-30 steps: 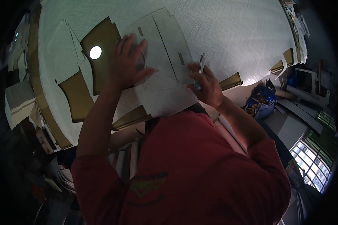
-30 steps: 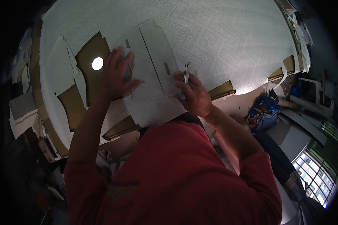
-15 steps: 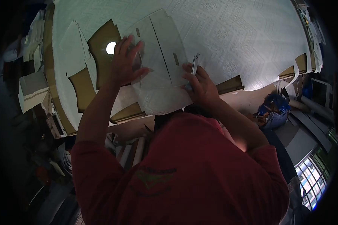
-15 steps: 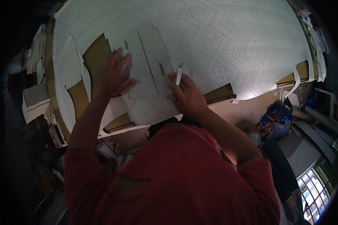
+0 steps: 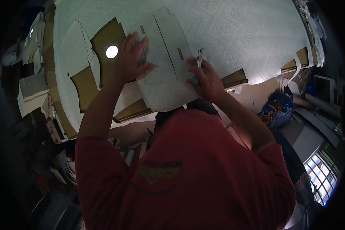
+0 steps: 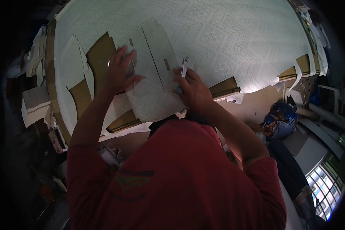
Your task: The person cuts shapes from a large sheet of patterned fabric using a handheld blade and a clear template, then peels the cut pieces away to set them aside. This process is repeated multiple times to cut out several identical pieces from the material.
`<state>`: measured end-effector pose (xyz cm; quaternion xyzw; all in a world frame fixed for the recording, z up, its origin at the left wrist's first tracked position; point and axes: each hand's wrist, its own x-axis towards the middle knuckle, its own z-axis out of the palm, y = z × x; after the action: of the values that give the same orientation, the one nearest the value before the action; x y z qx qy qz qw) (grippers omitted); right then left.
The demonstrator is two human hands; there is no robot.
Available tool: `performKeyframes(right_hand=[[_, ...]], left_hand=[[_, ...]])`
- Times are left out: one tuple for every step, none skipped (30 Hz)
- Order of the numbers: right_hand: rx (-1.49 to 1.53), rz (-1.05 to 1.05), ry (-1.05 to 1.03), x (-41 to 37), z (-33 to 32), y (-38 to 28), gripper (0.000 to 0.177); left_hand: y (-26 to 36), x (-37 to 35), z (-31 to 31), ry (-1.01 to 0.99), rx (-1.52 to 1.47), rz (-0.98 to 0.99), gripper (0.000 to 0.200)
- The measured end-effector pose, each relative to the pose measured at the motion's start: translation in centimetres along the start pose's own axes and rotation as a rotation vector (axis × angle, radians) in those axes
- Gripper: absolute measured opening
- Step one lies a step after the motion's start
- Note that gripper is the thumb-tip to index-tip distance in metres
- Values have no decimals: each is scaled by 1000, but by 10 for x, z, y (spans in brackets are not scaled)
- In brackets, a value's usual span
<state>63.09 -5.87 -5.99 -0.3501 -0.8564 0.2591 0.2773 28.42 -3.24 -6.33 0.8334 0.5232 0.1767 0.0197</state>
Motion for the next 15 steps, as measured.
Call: performKeyframes(right_hand=[[-15,3,2,1,-1,-1,48],[-9,-3,0,1,-2,-2,48],[-3,-8,-2,1,-2,-2,49],[-18,-2,-1,1,-2,-2,49],[-10,-19,10,1,-1,-1,50],[-2,-36,20,1,0,0,52],[-13,-30,22,1,0,0,52],[2,-30,29,1,0,0,53],[16,-31,36,0,0,-1,54],[6,-28,38,0,0,-1,54],[13,-20,36,0,1,-1,54],[21,-12,34,0,2,-1,54],[12,-11,33,0,1,-1,54],[2,-22,36,0,1,-1,53],[-9,-32,38,0,2,-1,52]], left_hand=[[-1,0,1,10,-8,8,92],[0,-1,2,29,-3,7,92],[0,-2,3,47,2,7,92],[-2,-2,5,55,-8,15,92],[-3,-3,7,58,1,15,92],[-4,-4,8,60,12,14,91],[-5,-4,9,66,4,22,91],[-5,-4,9,65,10,20,91],[-4,-5,9,64,16,17,91],[-6,-5,10,70,10,24,91],[-7,-5,12,78,10,32,91],[-9,-5,13,86,9,39,91],[-9,-5,13,93,4,42,91],[-9,-5,14,91,-4,32,91],[-9,-6,15,89,-14,24,91]])
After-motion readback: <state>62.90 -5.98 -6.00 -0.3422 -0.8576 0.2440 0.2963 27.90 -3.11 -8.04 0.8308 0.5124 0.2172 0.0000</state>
